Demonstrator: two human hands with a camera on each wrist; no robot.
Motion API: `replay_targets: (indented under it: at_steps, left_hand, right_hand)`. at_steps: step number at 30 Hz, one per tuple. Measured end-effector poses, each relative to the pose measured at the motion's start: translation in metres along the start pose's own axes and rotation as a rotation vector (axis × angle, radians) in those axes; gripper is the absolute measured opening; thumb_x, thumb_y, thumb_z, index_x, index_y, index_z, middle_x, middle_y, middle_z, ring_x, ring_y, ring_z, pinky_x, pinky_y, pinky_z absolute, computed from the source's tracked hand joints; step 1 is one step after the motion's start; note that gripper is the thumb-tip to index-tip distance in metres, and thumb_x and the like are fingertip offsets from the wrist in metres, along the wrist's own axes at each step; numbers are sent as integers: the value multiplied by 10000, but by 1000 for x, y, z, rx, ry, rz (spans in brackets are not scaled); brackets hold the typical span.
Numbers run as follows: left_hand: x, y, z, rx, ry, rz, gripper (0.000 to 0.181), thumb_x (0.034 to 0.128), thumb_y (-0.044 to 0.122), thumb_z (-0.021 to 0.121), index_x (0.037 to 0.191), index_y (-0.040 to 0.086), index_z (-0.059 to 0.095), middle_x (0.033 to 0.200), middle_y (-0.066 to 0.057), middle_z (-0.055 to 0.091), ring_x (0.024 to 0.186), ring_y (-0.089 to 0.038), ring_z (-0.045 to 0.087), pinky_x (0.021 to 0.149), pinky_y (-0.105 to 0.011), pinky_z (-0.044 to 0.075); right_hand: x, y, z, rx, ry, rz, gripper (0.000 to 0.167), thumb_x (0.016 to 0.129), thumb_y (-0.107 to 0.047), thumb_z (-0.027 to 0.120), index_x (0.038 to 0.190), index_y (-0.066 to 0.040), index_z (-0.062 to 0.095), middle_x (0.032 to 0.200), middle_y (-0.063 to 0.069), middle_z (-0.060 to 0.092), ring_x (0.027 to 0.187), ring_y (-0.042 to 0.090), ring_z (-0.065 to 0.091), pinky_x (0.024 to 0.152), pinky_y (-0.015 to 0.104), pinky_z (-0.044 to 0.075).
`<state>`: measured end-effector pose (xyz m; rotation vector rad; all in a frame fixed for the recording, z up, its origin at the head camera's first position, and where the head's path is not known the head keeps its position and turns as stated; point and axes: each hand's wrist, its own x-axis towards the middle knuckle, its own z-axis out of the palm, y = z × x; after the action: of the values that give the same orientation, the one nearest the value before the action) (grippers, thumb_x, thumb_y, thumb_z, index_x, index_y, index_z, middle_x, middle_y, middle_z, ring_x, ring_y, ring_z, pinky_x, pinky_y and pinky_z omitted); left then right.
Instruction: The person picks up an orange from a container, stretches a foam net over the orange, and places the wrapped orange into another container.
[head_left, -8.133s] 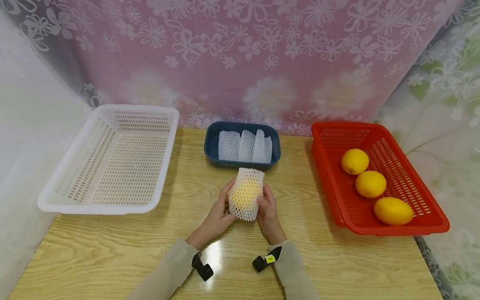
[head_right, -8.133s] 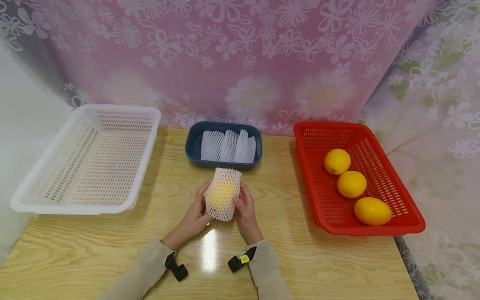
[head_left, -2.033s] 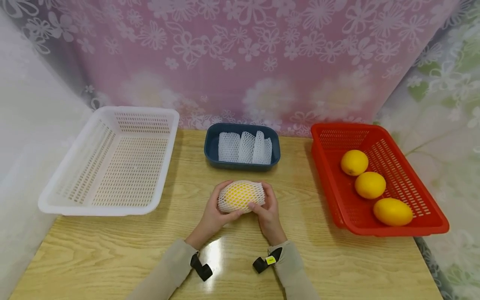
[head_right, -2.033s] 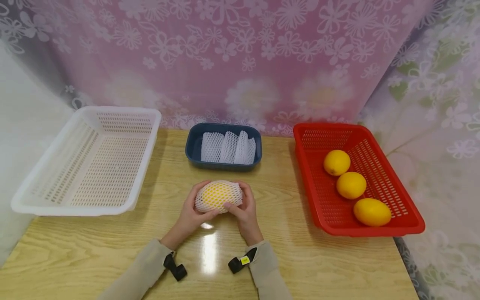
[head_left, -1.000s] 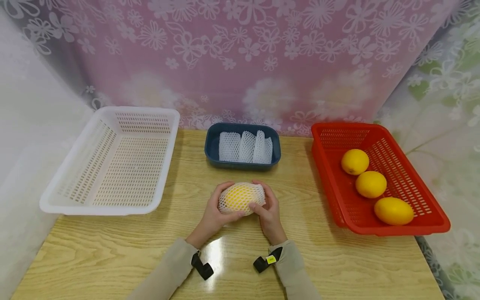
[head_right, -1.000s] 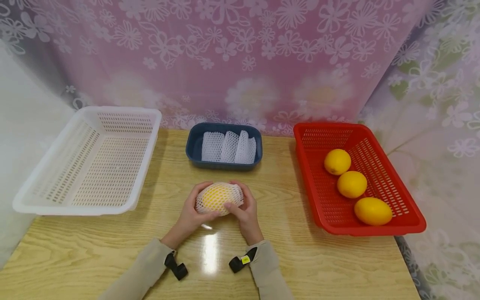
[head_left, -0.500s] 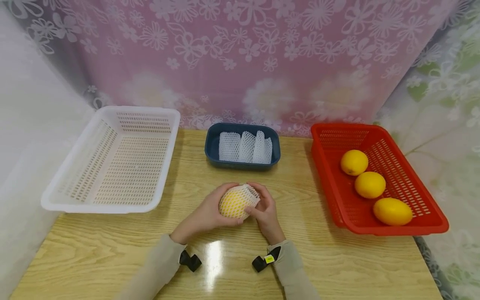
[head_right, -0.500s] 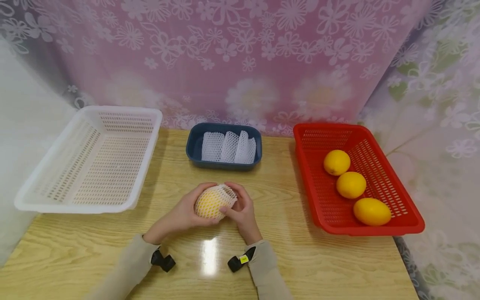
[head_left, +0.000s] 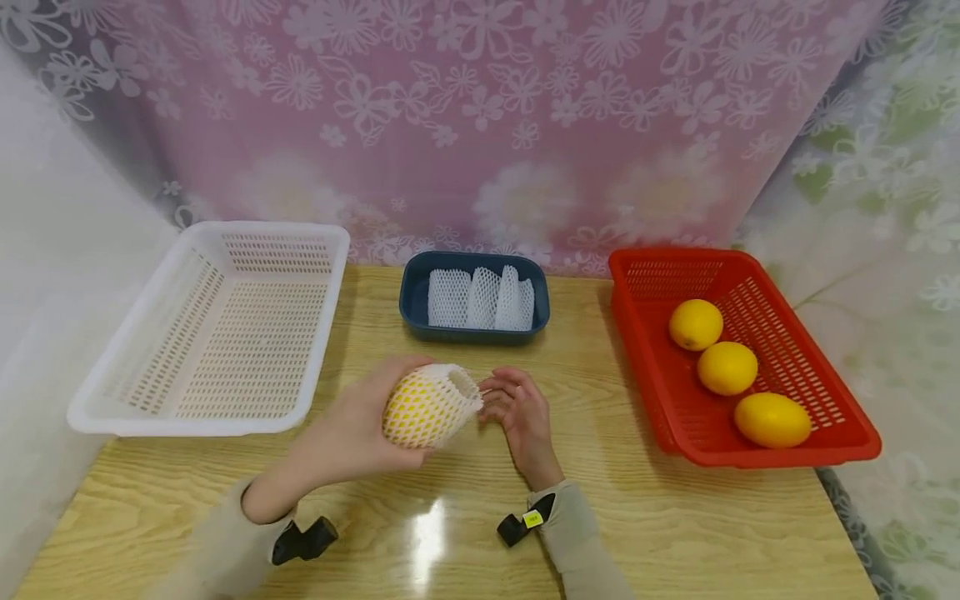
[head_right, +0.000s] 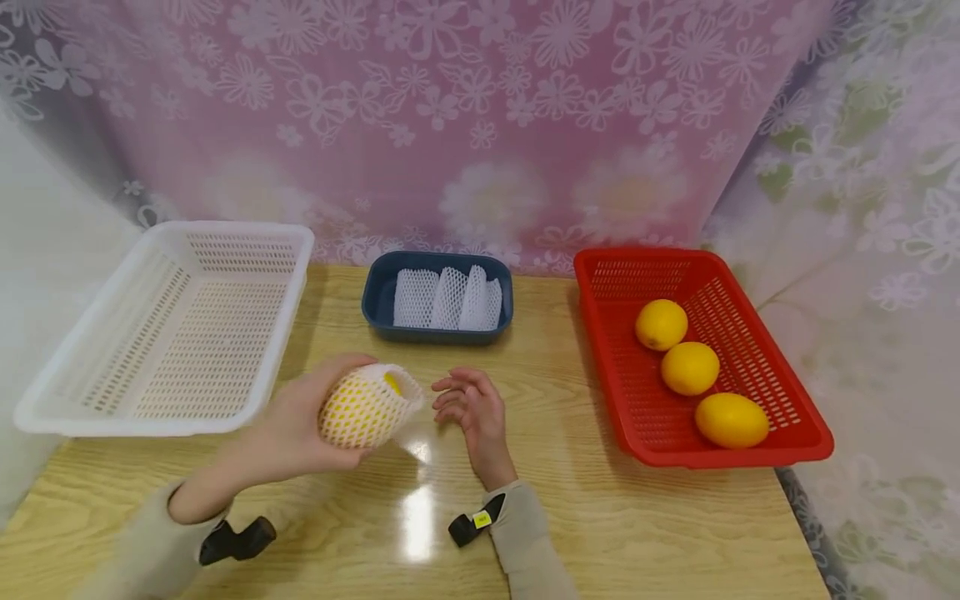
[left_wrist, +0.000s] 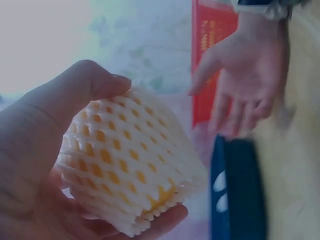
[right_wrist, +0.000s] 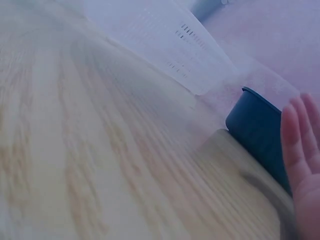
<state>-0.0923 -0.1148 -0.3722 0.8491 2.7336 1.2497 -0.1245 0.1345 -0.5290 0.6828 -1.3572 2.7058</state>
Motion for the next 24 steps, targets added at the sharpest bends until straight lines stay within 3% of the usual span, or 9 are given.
replay_targets:
  at_steps: [4,7,10,13,17,20,24]
  left_hand:
    - [0,13,-44,180,58,74,945,601,257,906,1415,150,439,1258,-53,549,995,-221,607,764,-421,561]
    - [5,14,-78,281,122,125,934,603,215,904,1406,108,440,1237,-107,546,975,-264,598,713,-445,565]
    - [12,10,-111,344,172,117,945,603,147,905,1417,66,431,1250,-168,543,995,-318,578,714,-498,547]
    - [23,-6,-142,362,207,77,959,593,99,913,1416,24,427,1239,-212,543,1008,-364,557,763,-561,512]
    - [36,-37,-176,334,215,4,962,609,79,919,1411,10,393,1212,-222,511,999,-382,526,786,-575,457]
    - [46,-61,-193,327,191,-46,958,635,64,910,1427,26,372,1247,-236,480,1040,-409,489,811,-605,404]
    - [61,-98,-205,317,141,-77,960,626,21,910,1431,56,389,1294,-243,470,1103,-431,462,860,-640,371]
  right_hand:
    - [2,-1,-1,-53,24,48,293,1053,-48,358,1211,125,535,1030,189,669,828,250,648,676,351,563]
    - [3,-1,-1,-88,42,98,303,1049,-83,429,1174,177,520,996,177,679,802,242,651,674,347,567]
    - [2,-1,1,-120,50,137,375,1042,-119,469,1167,234,471,982,163,679,797,233,649,680,344,567]
    - [1,-1,2,-142,55,162,410,1036,-135,488,1169,251,453,979,154,681,799,230,649,688,343,566]
    - [0,0,3,-162,60,186,310,1026,-144,511,1145,139,557,977,140,686,801,226,650,703,335,564]
    - [0,0,4,-171,58,192,294,1021,-144,521,1143,119,570,976,140,685,801,220,651,708,330,562]
    - [0,1,5,-173,51,195,387,1020,-135,521,1163,224,489,975,154,678,798,214,649,706,330,560]
